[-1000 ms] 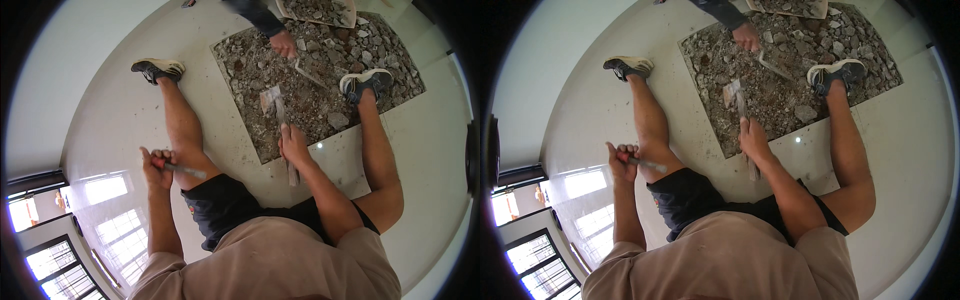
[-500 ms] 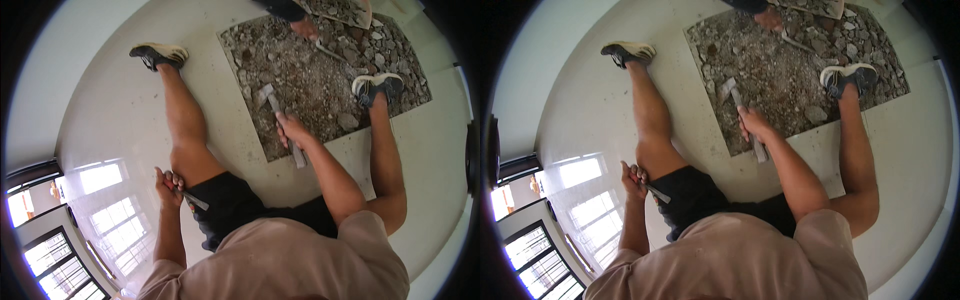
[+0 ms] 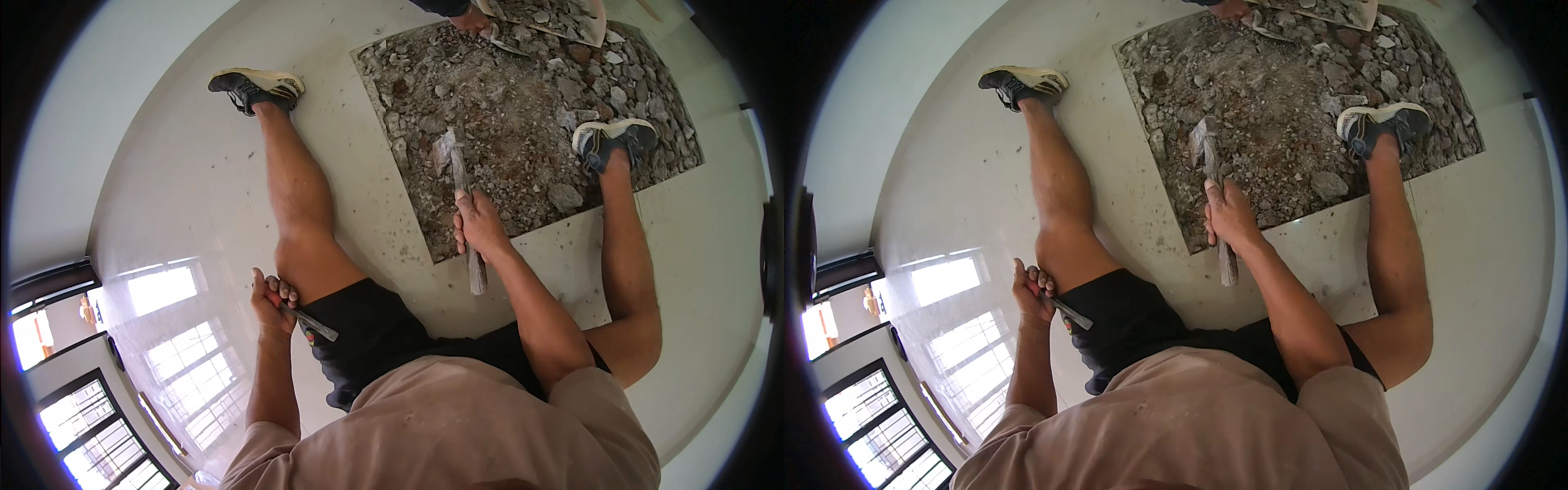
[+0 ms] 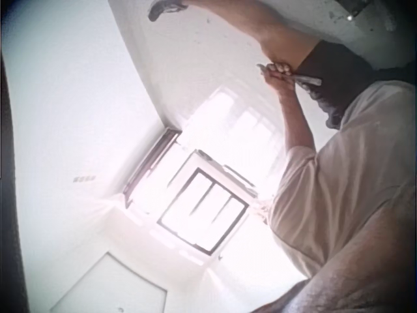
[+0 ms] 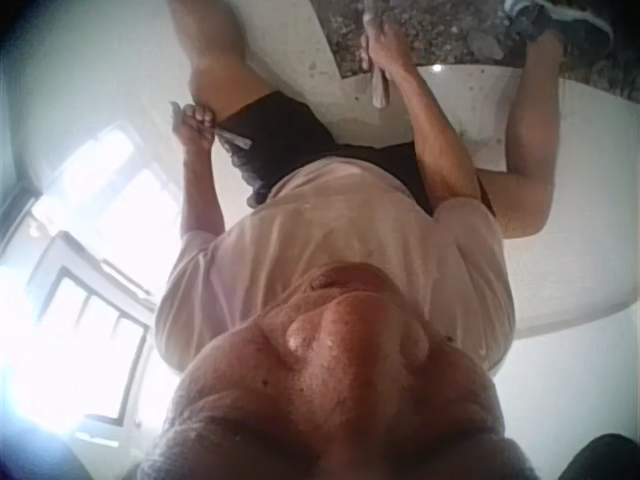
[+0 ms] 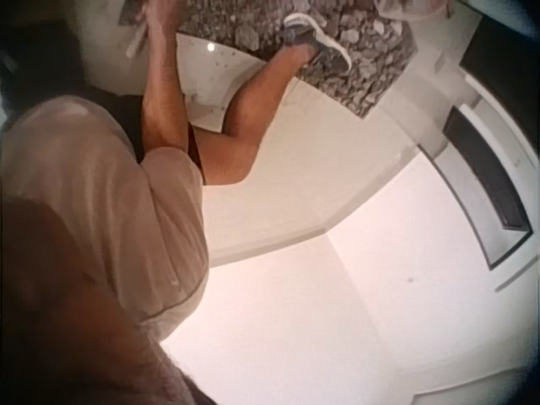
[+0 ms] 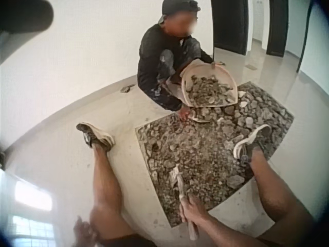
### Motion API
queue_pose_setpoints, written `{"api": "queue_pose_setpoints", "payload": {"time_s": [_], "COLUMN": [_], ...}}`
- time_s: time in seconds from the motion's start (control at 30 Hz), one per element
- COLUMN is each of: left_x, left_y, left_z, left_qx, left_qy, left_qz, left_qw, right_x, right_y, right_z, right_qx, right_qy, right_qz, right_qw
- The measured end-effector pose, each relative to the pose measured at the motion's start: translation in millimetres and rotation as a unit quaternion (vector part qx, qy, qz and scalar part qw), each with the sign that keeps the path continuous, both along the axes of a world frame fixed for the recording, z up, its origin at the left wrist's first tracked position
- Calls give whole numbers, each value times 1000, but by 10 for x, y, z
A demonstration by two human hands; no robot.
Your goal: The person uses a hatchet to strike a chisel, chipping away at a rectangular section of concrete floor. They reposition the chisel within the hole while another person picks up the concrete rubble by hand and places it into a plastic container.
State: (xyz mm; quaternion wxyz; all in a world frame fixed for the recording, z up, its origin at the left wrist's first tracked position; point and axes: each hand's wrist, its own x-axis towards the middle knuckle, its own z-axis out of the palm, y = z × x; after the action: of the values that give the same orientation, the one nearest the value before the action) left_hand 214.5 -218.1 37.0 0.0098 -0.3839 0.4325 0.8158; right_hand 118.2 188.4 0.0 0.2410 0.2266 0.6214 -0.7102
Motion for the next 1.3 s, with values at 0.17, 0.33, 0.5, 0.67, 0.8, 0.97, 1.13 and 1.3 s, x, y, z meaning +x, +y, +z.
{"api": "queue_pose_setpoints", "payload": {"time_s": [0.17,0.33,0.5,0.67,0.8,0.97,1.13,1.3], "left_x": [-22,37,-19,-69,11,-47,-125,-80], "left_y": [-2,6,93,94,116,109,288,236], "left_z": [14,18,77,155,119,35,233,180], "left_qx": [-14,-15,-20,-35,-25,9,-74,-99], "left_qy": [0,6,24,13,18,56,25,43], "left_qz": [-15,3,-18,-7,-1,23,-3,-17], "left_qw": [1000,1000,999,999,1000,998,997,994], "right_x": [-58,-202,-466,-614,-546,-136,24,-344], "right_y": [-182,-451,-690,-518,-369,-53,201,-231], "right_z": [383,393,-351,-376,-176,15,-179,-237], "right_qx": [117,203,197,432,440,509,561,604], "right_qy": [99,300,57,212,161,206,199,291], "right_qz": [28,-19,46,213,210,166,143,152], "right_qw": [988,932,978,850,858,819,791,726]}}
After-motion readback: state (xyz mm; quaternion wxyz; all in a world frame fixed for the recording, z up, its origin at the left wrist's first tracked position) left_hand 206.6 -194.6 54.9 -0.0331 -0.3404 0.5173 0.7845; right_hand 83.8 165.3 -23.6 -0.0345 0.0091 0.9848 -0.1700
